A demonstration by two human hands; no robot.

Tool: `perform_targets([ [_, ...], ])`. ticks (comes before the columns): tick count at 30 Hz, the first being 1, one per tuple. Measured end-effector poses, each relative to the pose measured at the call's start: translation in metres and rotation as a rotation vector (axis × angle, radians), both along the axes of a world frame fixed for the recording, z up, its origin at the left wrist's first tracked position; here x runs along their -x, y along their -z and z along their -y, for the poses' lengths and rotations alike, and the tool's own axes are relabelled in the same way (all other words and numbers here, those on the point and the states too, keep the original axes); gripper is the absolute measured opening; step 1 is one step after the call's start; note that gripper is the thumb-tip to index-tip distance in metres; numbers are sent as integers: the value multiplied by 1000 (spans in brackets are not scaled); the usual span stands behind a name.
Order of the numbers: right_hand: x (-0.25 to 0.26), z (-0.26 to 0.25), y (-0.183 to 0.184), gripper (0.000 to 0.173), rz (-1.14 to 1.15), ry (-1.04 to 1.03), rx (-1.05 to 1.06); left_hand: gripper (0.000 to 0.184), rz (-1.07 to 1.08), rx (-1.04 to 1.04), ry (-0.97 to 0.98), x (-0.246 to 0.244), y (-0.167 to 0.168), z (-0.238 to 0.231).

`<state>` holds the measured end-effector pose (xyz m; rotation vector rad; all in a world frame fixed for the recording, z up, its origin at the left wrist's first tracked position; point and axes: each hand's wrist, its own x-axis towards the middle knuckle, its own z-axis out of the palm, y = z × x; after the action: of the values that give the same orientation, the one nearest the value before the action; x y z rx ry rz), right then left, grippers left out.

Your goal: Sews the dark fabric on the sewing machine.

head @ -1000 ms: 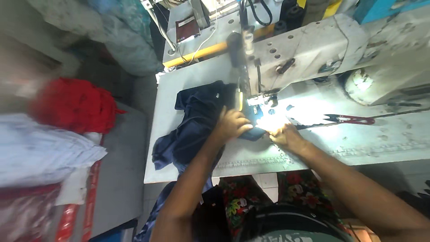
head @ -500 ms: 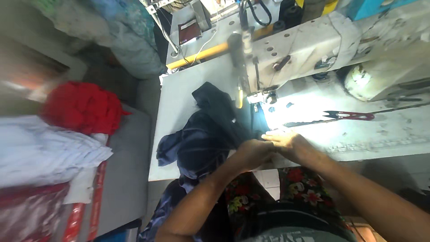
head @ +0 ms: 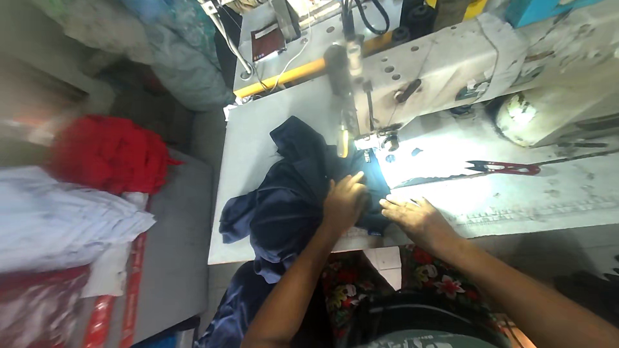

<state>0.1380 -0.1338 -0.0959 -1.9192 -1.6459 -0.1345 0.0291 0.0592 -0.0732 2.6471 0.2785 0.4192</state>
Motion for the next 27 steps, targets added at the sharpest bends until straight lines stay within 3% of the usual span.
perform_targets([
  [14,-14,-15,0,22,-18,14,-25,17,-32,-16,3,-13,-1,-13],
  [27,-33,-37,-1,24,-35,44,3,21,93,-11,40,-22,13,-34],
])
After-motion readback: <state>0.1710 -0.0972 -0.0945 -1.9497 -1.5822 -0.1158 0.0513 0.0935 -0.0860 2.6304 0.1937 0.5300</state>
